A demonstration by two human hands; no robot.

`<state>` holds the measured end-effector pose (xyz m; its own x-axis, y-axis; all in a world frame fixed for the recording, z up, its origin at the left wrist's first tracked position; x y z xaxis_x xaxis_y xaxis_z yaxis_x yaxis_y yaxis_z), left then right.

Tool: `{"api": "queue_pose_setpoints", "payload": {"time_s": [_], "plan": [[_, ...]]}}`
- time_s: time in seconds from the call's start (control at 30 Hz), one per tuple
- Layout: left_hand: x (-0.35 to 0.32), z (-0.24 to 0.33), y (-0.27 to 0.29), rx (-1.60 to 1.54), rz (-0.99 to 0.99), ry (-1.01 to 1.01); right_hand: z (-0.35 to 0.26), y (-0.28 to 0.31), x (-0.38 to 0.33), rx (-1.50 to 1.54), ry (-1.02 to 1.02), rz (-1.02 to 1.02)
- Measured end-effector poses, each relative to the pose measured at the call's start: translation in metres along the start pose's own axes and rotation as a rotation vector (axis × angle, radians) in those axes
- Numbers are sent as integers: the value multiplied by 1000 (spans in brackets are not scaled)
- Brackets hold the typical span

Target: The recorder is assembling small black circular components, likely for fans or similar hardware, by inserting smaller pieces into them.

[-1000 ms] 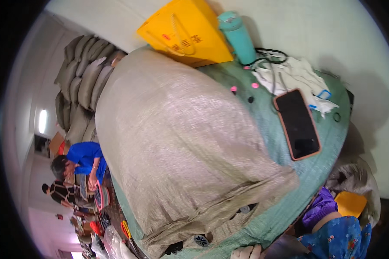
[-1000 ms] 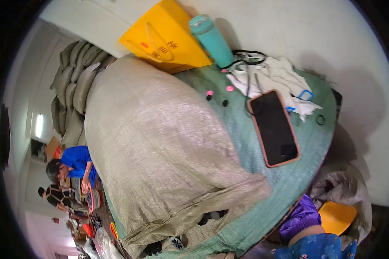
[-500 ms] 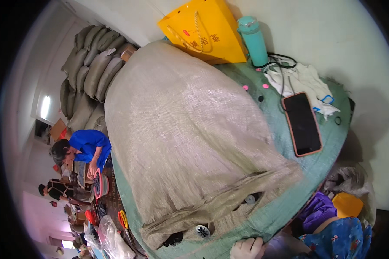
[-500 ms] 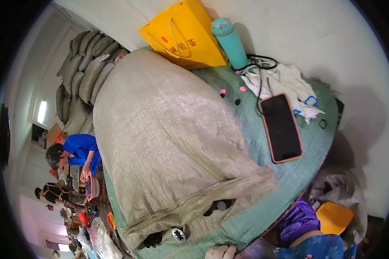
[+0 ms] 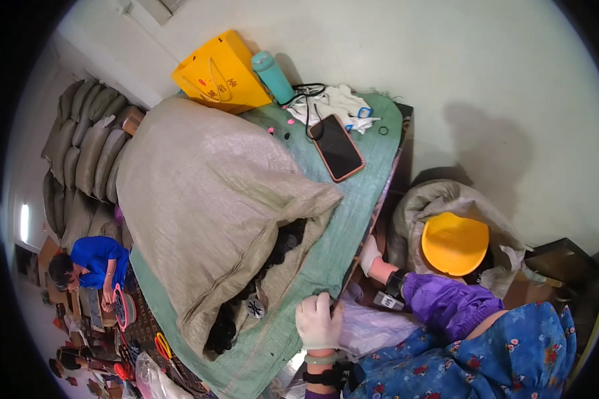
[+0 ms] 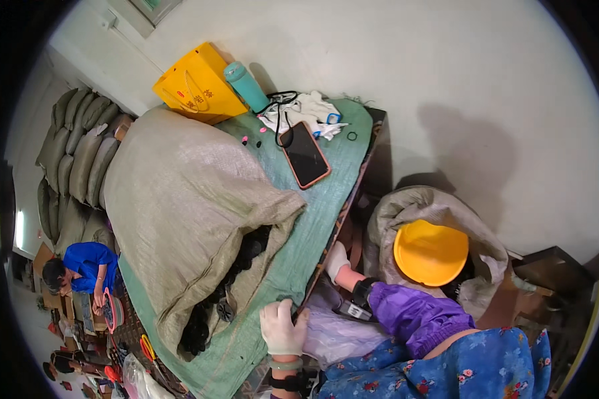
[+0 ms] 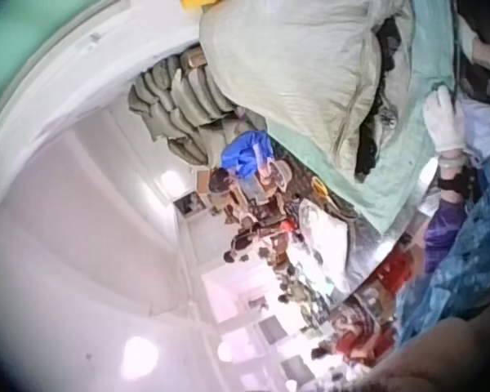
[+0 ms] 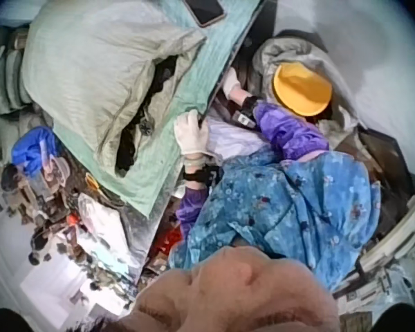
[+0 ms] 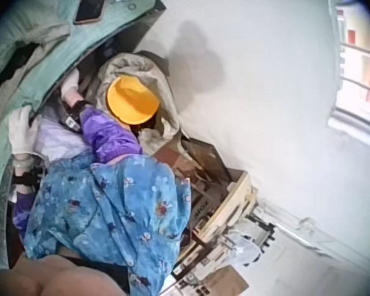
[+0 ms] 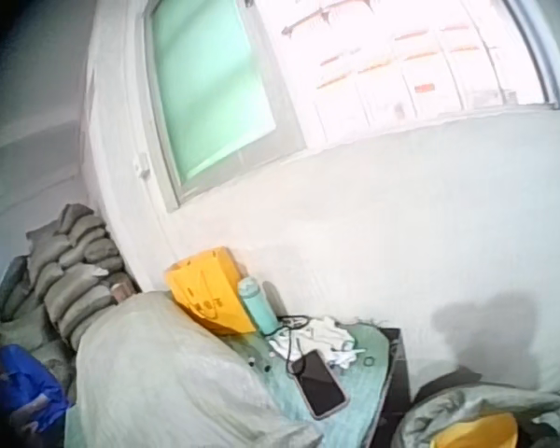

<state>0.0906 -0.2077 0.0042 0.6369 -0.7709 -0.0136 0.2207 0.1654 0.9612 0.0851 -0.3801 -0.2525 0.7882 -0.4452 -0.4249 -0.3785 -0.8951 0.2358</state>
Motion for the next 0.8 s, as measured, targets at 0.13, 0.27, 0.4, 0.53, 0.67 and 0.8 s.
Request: {"api": "queue_pose_setpoints", "payload": {"time_s": [0.13, 0.27, 0.4, 0.53, 0.67, 0.8], "plan": [[-4, -3, 2, -1, 26, -2, -103, 29, -80, 160, 346, 114], [-4, 2, 4, -3, 39, -18, -115, 40, -124, 467, 142, -135], [-9, -1, 5, 0, 66, -6, -135, 46, -172, 353, 138, -336], [-15, -8, 3, -78, 77, -82, -185, 71, -226, 290, 127, -473], [-55, -31, -3, -488, 113, -3, -240, 89, -264, -11, 282, -725], [-83, -28, -17, -964, 67, -39, -308, 103, -292, -85, 484, -860]]}}
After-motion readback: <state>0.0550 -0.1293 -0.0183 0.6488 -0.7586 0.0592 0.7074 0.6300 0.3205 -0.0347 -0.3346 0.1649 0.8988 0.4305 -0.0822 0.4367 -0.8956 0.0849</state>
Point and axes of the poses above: each hand's wrist, its own x-axis towards the middle knuckle, its own y-axis out of the back of the hand, z = x × y, the point moved 4 cm from there along x, towards the middle knuckle, and after that the axes turned 15 degrees about -z, right-handed, at the moved point
